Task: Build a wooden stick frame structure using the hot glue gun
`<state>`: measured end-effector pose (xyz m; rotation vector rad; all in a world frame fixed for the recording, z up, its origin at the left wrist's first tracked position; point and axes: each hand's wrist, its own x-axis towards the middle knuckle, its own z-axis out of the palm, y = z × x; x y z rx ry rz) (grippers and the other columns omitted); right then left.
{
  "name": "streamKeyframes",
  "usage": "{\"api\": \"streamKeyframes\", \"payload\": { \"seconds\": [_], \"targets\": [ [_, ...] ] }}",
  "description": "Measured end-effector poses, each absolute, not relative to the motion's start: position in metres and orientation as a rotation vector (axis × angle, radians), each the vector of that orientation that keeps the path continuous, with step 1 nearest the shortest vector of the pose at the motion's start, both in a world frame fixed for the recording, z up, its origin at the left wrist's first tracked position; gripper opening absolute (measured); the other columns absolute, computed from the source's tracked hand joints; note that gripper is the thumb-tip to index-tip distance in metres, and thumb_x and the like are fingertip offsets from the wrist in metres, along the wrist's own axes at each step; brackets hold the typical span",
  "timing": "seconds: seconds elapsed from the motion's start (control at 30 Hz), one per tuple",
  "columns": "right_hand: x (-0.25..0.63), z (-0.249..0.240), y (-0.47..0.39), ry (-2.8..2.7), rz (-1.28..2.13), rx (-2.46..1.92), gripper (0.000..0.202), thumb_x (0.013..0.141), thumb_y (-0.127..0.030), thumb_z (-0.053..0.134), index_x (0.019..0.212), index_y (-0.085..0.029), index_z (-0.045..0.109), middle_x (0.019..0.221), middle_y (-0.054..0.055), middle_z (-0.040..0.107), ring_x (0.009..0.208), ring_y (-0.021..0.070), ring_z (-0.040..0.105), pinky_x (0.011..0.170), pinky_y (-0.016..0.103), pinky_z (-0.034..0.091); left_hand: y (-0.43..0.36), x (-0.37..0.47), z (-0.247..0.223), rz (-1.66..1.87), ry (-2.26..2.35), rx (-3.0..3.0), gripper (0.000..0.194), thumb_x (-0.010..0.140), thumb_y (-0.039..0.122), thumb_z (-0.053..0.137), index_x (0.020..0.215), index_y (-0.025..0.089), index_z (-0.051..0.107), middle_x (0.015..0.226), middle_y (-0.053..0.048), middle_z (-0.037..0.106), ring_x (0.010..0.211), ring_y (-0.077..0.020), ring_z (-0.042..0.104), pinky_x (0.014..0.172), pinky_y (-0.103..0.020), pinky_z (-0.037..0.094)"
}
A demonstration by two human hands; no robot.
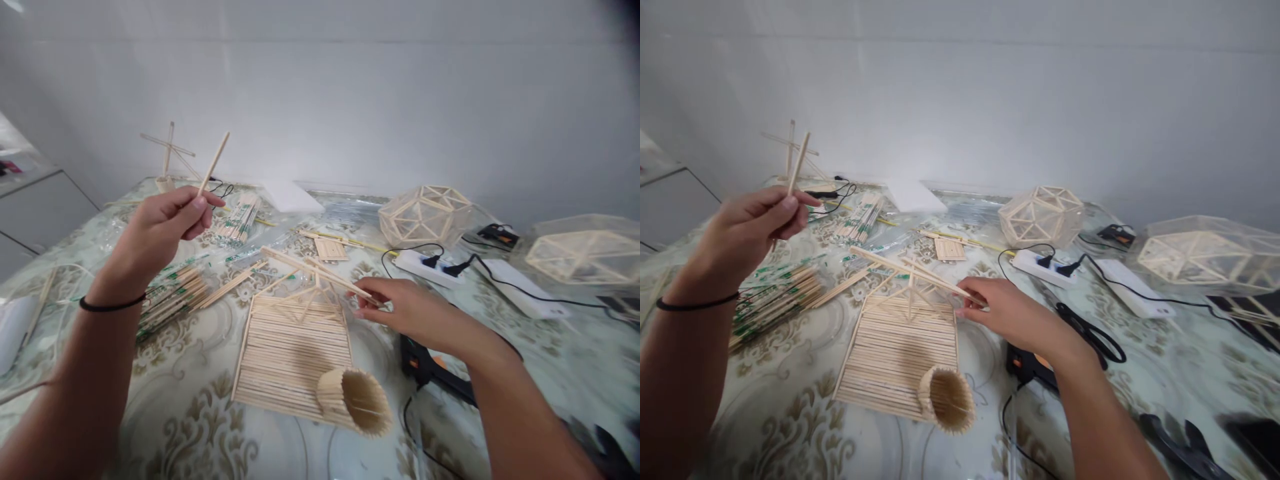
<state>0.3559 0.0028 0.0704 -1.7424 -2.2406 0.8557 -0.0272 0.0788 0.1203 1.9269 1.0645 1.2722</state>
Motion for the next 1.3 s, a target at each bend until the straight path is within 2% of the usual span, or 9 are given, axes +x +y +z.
{"api": "streamKeyframes", "payload": {
  "seconds": [0.17, 0.37, 0.53, 0.63, 0.7, 0.87, 1.0, 1.17, 1.3],
  "targets": [
    [0.353, 0.059, 0.003, -2.25, 0.785, -1.694, 0.024, 0.088, -0.045, 0.061, 0.092, -0.024, 0.07, 0.094, 0.006, 0.077, 0.089, 0.0275, 0.069, 0.081, 0.038, 0.049, 0.052, -0.023, 0.113, 1.355, 1.053, 1.814, 0.024, 0.105, 0.031, 0.061, 0.104, 0.016, 0.079, 0.066, 0.002, 0.052, 0.057, -0.0093, 0.04, 0.053, -0.026, 0.027],
    [0.369, 0.05, -0.014, -2.11, 0.711, -1.662, 0.028, 0.087, -0.046, 0.063, 0.102, -0.024, 0.071, 0.112, 0.01, 0.08, 0.103, 0.0293, 0.074, 0.093, 0.042, 0.056, 0.013, -0.018, 0.078, 1.255, 1.125, 1.787, 0.037, 0.106, 0.051, 0.059, 0.098, 0.019, 0.076, 0.061, 0.004, 0.047, 0.053, -0.0099, 0.037, 0.05, -0.027, 0.026],
    [0.411, 0.045, -0.044, -2.001, 0.578, -1.794, 0.035, 0.096, -0.052, 0.052, 0.106, -0.026, 0.074, 0.11, 0.008, 0.081, 0.098, 0.0272, 0.075, 0.09, 0.041, 0.058, -0.014, -0.021, 0.048, 1.175, 1.154, 1.767, 0.044, 0.104, 0.057, 0.058, 0.093, 0.018, 0.075, 0.057, 0.005, 0.04, 0.052, -0.0105, 0.034, 0.05, -0.027, 0.026],
    [0.433, 0.028, -0.066, -1.986, 0.546, -1.892, 0.034, 0.09, -0.051, 0.056, 0.101, -0.024, 0.074, 0.1, 0.01, 0.081, 0.088, 0.0291, 0.076, 0.086, 0.045, 0.061, -0.024, -0.028, 0.039, 1.136, 1.22, 1.674, 0.048, 0.1, 0.063, 0.058, 0.093, 0.018, 0.072, 0.056, 0.007, 0.033, 0.05, -0.0111, 0.028, 0.048, -0.026, 0.022],
    [0.442, 0.014, -0.08, -1.971, 0.535, -1.915, 0.036, 0.085, -0.051, 0.06, 0.102, -0.022, 0.073, 0.101, 0.013, 0.079, 0.09, 0.0313, 0.076, 0.086, 0.047, 0.062, -0.028, -0.034, 0.037, 1.123, 1.263, 1.636, 0.045, 0.1, 0.061, 0.057, 0.093, 0.018, 0.069, 0.056, 0.008, 0.031, 0.049, -0.011, 0.026, 0.048, -0.026, 0.021],
    [0.447, -0.014, -0.104, -1.888, 0.474, -1.937, 0.042, 0.084, -0.05, 0.063, 0.115, -0.022, 0.069, 0.117, 0.016, 0.07, 0.101, 0.0322, 0.076, 0.09, 0.048, 0.063, -0.031, -0.046, 0.039, 1.051, 1.348, 1.603, 0.04, 0.098, 0.057, 0.053, 0.093, 0.019, 0.063, 0.054, 0.009, 0.031, 0.046, -0.0105, 0.026, 0.046, -0.024, 0.021],
    [0.444, -0.023, -0.107, -1.834, 0.423, -1.963, 0.038, 0.08, -0.038, 0.066, 0.114, -0.02, 0.068, 0.111, 0.014, 0.068, 0.095, 0.0301, 0.076, 0.089, 0.045, 0.063, -0.043, -0.05, 0.041, 0.964, 1.408, 1.646, 0.039, 0.091, 0.058, 0.061, 0.089, 0.019, 0.063, 0.053, 0.009, 0.036, 0.046, -0.0102, 0.03, 0.046, -0.023, 0.022],
    [0.443, -0.033, -0.103, -1.803, 0.357, -2.014, 0.029, 0.076, -0.03, 0.068, 0.103, -0.021, 0.069, 0.105, 0.012, 0.068, 0.098, 0.0294, 0.075, 0.097, 0.042, 0.06, -0.045, -0.054, 0.035, 0.887, 1.438, 1.693, 0.044, 0.092, 0.062, 0.051, 0.087, 0.02, 0.06, 0.053, 0.01, 0.035, 0.046, -0.0111, 0.031, 0.047, -0.024, 0.027],
    [0.444, -0.041, -0.101, -1.798, 0.315, -2.068, 0.034, 0.069, -0.028, 0.068, 0.102, -0.021, 0.068, 0.105, 0.011, 0.067, 0.101, 0.0312, 0.074, 0.101, 0.045, 0.057, -0.029, -0.053, 0.028, 0.837, 1.48, 1.773, 0.037, 0.084, 0.055, 0.064, 0.086, 0.018, 0.067, 0.061, 0.005, 0.051, 0.056, -0.0137, 0.044, 0.054, -0.026, 0.033]
  ]
}}
